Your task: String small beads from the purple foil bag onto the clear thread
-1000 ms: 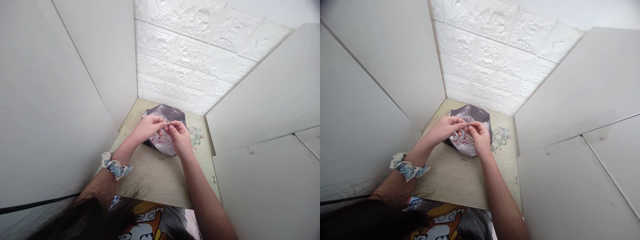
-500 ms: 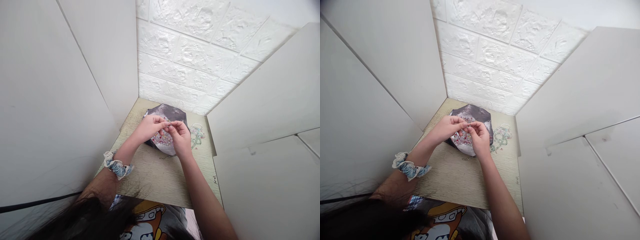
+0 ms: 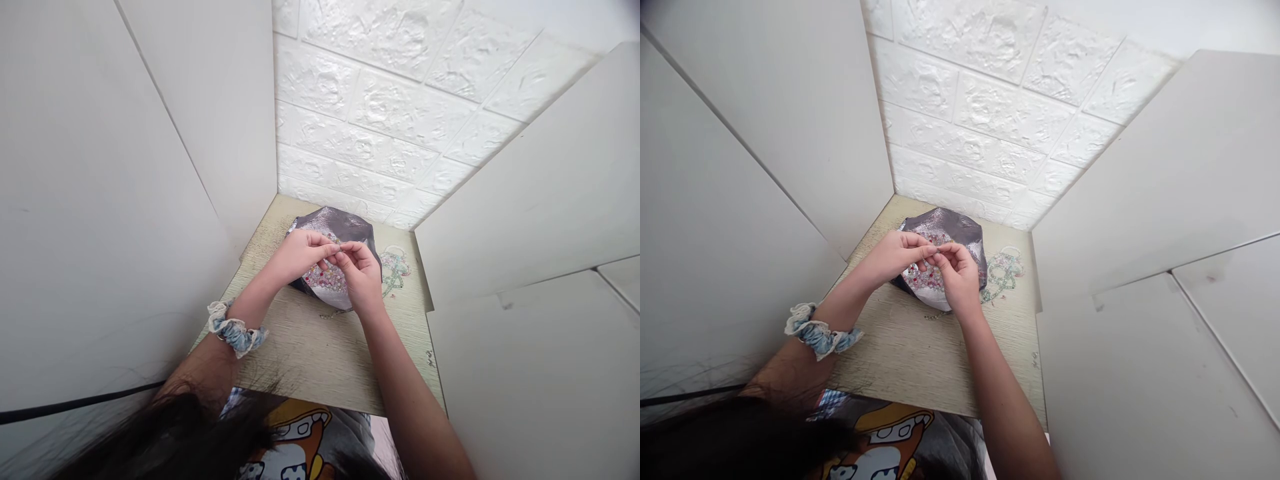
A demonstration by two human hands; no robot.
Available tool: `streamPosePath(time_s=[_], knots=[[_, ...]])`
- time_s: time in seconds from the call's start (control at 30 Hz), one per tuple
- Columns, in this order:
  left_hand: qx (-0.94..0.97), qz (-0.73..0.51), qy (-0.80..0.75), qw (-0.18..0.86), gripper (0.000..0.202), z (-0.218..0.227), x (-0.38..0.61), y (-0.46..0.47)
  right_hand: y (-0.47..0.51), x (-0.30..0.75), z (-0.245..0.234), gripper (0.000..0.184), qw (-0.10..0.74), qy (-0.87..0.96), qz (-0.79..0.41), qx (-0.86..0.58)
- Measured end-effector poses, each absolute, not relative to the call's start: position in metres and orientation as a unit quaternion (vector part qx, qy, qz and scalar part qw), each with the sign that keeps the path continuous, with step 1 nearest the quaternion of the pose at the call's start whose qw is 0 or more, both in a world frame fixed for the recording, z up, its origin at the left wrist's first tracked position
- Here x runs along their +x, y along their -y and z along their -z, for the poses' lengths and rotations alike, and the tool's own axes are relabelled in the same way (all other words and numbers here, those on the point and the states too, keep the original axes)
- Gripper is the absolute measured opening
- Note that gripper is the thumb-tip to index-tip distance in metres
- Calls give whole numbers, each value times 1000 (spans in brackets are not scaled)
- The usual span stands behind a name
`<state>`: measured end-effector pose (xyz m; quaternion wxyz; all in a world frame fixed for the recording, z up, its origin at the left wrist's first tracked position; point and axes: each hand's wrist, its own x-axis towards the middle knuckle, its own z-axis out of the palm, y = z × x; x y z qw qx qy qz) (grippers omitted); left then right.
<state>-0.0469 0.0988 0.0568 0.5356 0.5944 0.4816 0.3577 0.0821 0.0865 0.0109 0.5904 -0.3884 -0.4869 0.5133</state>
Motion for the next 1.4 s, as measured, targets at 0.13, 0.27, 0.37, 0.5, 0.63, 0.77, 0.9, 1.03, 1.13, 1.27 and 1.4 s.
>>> streamPosePath(time_s=[0.13,0.27,0.37,0.5,0.63,0.77,0.9,1.03,1.13,1.27,1.4], knots=[[584,-346,-484,552,19,-57,-48,-99,-86,83,-10,13,593,493,-505,-389],[576,-348,-474,568,21,-56,-49,-100,-87,84,-7,13,604,475,-524,-369],[572,-351,-473,571,24,-55,-49,-100,-88,84,-5,15,605,455,-549,-354],[566,-350,-480,571,28,-56,-49,-100,-88,84,-5,16,598,441,-565,-360],[565,-352,-475,576,29,-55,-49,-100,-87,83,-5,18,597,440,-563,-364],[563,-355,-480,571,28,-56,-49,-100,-87,83,-5,18,600,438,-565,-359],[561,-351,-490,568,26,-57,-49,-99,-87,82,-6,17,595,450,-554,-368],[565,-350,-501,555,26,-58,-48,-99,-86,82,-7,16,589,465,-543,-377],[567,-345,-505,551,25,-59,-48,-98,-85,81,-8,15,588,465,-543,-378],[569,-342,-511,546,23,-60,-48,-99,-84,80,-11,15,584,475,-531,-389],[574,-344,-504,546,22,-60,-49,-99,-83,81,-12,14,576,496,-507,-407]])
